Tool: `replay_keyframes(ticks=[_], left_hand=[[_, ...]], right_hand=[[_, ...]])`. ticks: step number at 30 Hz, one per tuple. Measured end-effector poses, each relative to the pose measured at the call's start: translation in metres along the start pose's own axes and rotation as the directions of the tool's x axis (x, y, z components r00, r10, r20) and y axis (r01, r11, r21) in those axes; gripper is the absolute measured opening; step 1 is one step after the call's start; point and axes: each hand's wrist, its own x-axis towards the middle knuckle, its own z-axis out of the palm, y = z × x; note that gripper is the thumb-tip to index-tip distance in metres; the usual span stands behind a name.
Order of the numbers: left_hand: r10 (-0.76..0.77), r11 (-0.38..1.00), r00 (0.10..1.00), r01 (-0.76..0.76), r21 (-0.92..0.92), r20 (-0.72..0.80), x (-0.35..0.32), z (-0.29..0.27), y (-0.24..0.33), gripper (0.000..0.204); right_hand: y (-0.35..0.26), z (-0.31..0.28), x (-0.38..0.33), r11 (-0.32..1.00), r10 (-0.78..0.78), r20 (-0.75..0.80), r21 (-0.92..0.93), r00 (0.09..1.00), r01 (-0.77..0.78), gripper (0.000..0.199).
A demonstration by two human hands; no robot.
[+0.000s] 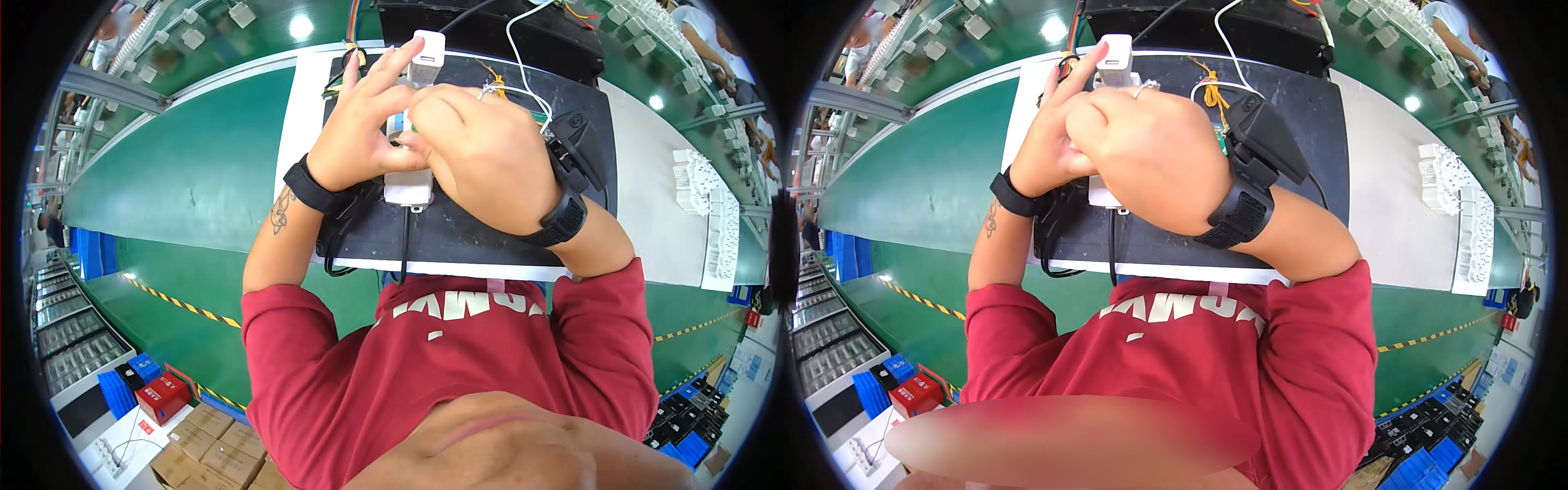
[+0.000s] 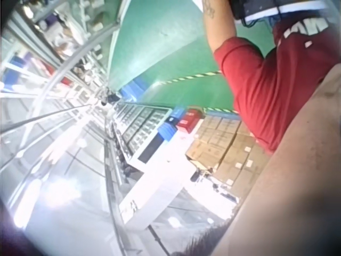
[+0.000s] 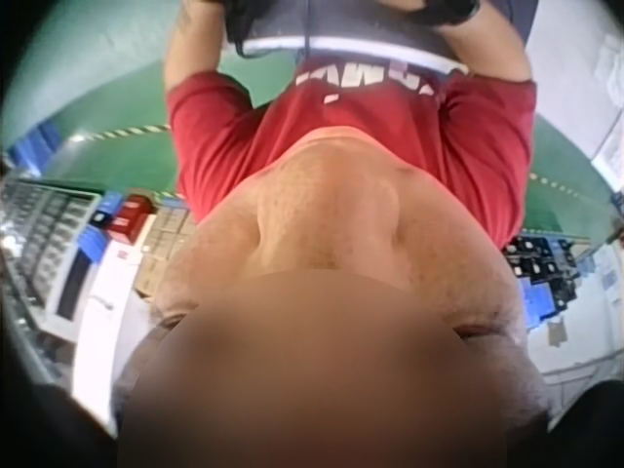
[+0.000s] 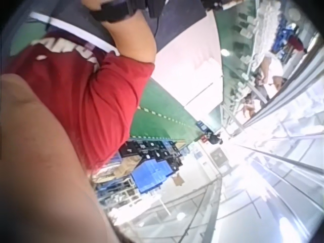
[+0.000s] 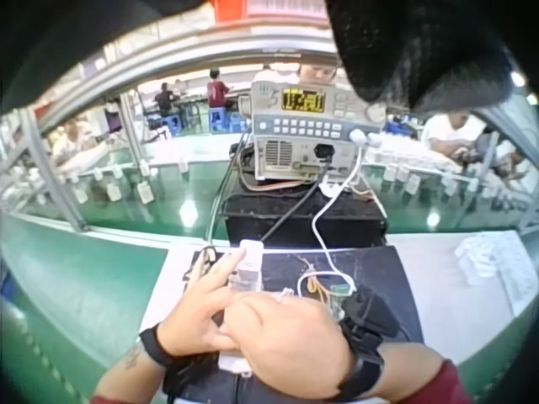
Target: The person picks up a power adapter, plugs it into a power strip, and connects a cable to it. After the machine displays a result, they disconnect the cable, unplug the adapter, and place it on a conveyor belt, repeating the process for other adapters.
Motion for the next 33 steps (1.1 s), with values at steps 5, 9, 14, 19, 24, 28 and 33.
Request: replay_keyframes(ticks=[5,9,14,19,24,28,33], left_hand=[[0.05,0.998,0.975,-0.042,-0.04,0.216,0.008,-0.032,0.001,0.05],[-0.19,0.816,0.948,0.297,-0.496,0.255,0.028,-0.055,-0.011,0.06],[-0.172,0.891,0.947,0.267,-0.367,0.271,0.05,-0.016,-0.019,0.067],[-0.264,0.907,0.953,0.298,-0.298,0.149,0.057,-0.025,-0.009,0.051],[-0.198,0.883,0.95,0.28,0.377,-0.242,0.09,-0.07,-0.053,0.055],[-0.16,0.092,0.987,0.049,0.995,-0.033,0.115,-0.055,-0.146,0.02],[-0.324,0.035,0.921,-0.215,0.976,0.215,0.119,-0.033,-0.247,0.013]], right_hand=[[0.006,0.002,-0.004,0.999,-0.007,-0.042,0.033,0.999,0.008,0.023],[0.005,-0.001,-0.004,0.969,0.191,0.122,0.133,0.974,-0.206,0.025],[0.007,-0.047,-0.016,0.949,0.143,0.037,0.28,0.989,-0.147,0.049],[0.088,-0.12,-0.037,0.982,0.175,-0.117,-0.056,0.977,-0.183,0.033],[0.258,-0.153,-0.068,0.705,0.7,-0.107,-0.054,0.706,-0.707,0.034],[0.39,-0.151,-0.118,0.32,0.909,-0.236,-0.133,0.343,-0.938,0.039],[0.491,-0.13,-0.151,0.166,0.91,-0.322,-0.293,0.26,-0.942,0.037]])
